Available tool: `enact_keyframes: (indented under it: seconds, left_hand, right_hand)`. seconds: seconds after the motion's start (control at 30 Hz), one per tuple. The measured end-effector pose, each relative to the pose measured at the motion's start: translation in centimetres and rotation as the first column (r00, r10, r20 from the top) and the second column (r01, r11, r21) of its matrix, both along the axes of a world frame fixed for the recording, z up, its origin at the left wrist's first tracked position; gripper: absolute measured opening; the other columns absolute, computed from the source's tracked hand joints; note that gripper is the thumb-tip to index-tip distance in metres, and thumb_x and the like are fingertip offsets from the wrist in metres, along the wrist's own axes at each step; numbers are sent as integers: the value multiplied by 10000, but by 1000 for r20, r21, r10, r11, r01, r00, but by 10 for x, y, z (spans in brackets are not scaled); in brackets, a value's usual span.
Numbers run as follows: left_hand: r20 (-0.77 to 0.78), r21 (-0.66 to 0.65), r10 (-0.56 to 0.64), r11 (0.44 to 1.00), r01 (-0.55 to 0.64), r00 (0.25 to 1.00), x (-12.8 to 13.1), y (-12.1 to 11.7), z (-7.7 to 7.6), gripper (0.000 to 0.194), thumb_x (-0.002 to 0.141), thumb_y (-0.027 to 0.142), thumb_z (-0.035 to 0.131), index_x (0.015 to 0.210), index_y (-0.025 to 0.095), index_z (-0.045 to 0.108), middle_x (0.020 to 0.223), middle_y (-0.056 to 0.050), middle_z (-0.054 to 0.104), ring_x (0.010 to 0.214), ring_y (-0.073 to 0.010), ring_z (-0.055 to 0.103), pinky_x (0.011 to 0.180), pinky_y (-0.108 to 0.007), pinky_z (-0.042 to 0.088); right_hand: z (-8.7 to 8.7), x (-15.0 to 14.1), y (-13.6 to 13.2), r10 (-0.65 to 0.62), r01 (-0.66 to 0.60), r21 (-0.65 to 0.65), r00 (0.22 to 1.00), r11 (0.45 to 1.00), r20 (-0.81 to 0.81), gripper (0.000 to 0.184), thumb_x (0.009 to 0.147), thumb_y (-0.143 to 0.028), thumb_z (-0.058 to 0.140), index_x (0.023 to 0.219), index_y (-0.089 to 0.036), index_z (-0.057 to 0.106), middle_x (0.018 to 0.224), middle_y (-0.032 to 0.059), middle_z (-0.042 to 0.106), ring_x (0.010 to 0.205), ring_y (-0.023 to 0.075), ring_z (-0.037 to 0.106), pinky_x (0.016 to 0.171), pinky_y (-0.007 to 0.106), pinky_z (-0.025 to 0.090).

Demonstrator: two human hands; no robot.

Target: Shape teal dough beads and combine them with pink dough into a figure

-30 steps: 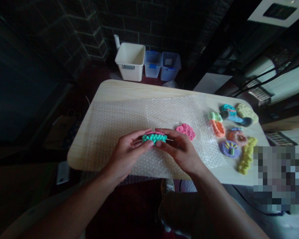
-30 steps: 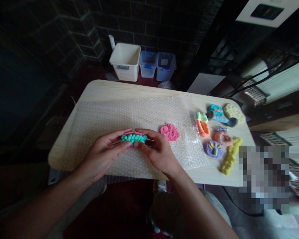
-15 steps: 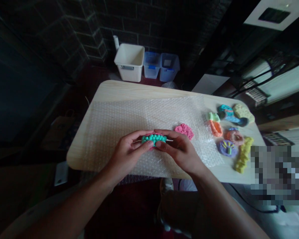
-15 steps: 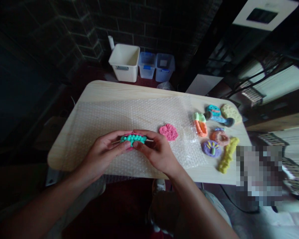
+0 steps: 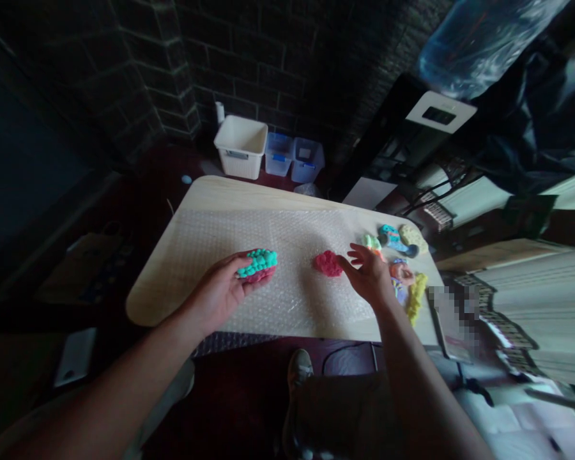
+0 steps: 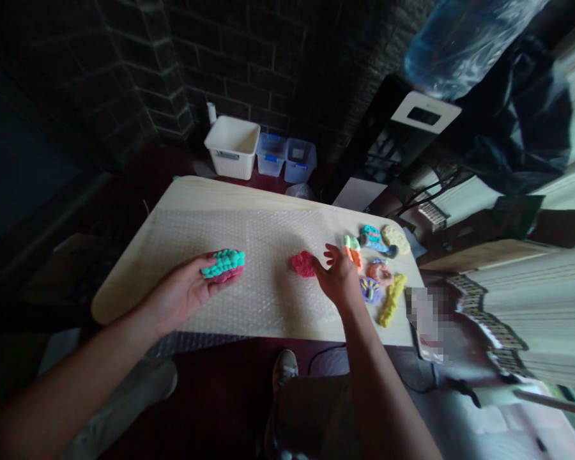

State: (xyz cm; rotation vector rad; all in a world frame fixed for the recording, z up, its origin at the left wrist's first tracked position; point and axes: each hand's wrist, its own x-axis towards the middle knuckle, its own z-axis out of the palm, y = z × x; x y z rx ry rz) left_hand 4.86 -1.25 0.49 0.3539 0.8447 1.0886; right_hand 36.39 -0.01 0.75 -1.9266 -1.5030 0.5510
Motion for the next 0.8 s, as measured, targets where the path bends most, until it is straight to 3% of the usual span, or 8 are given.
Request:
enact_keyframes:
  seconds: [0.07, 0.17, 0.27, 0.4, 0.5, 0.6, 0.7, 0.8]
  left_hand:
    - [9, -15, 17, 1000, -17, 1000, -1, 1, -2, 125, 928, 94, 663, 961, 64, 780, 1057, -189, 837, 935, -258, 824, 950, -413, 676]
    - [15, -30, 19, 999, -18, 1000, 1, 2, -5, 104, 917, 76, 674, 939, 82, 775, 1033, -172, 839, 923, -247, 825, 953, -404, 677]
    - [20, -44, 15, 999, -14, 1000, 4, 4, -7, 104, 917, 73, 672, 947, 91, 771, 1022, -161, 837, 922, -245, 824, 931, -395, 683]
    - [47, -55, 10, 998, -8, 999, 7, 3, -8, 129, 922, 66, 640, 966, 103, 756, 1027, -154, 831, 938, -254, 823, 907, -389, 685]
    - [76, -50, 0, 999, 3, 997, 8, 2, -7, 136, 918, 66, 641, 997, 105, 744, 1060, -167, 828, 942, -254, 824, 905, -376, 681]
    - [99, -43, 1, 999, 4, 995, 7, 1, -4, 150, 920, 73, 637, 1031, 106, 732, 1080, -177, 826, 940, -259, 824, 900, -374, 676]
    - [124, -57, 18, 998, -11, 992, 5, 1, 1, 155, 915, 75, 624, 1026, 110, 726, 1075, -178, 827, 953, -271, 822, 921, -395, 667]
    - [143, -67, 38, 997, -28, 989, 3, 1, 5, 141, 904, 81, 637, 1006, 111, 729, 1079, -180, 827, 971, -278, 817, 940, -400, 656]
  right_hand:
    - [-7, 4, 2, -23, 22, -92, 1000, 996, -13, 816, 741, -621, 852, 1342, -88, 712, 1132, 242, 798, 915, 347, 773, 780, 474, 580]
    - [-14, 1, 6, -31, 28, -96, 999, 995, -30, 759, 631, -546, 938, 1238, -126, 758, 984, 173, 805, 840, 312, 747, 755, 425, 541]
    - [-12, -4, 10, -12, 4, -79, 995, 997, -95, 591, 547, -475, 979, 1007, -150, 799, 773, 82, 755, 758, 266, 694, 706, 377, 495]
    - [3, -10, 11, 34, -57, -71, 954, 996, -298, 416, 619, -514, 933, 774, -167, 765, 651, 38, 697, 705, 238, 672, 667, 359, 490]
    - [17, -22, 7, 84, -123, -41, 855, 992, -512, 429, 724, -568, 862, 873, -176, 770, 835, 76, 780, 777, 241, 726, 738, 389, 561]
    - [28, -38, 2, 144, -196, -5, 737, 981, -660, 389, 743, -564, 864, 835, -200, 760, 828, 77, 778, 767, 231, 724, 765, 402, 584]
    - [34, -55, -2, 173, -222, 35, 643, 974, -746, 304, 733, -488, 888, 801, -224, 753, 841, 65, 775, 762, 218, 708, 762, 387, 587]
    - [38, -67, -6, 105, -214, -3, 489, 977, -866, 293, 695, -327, 940, 927, -239, 785, 913, 43, 786, 781, 198, 712, 767, 357, 587]
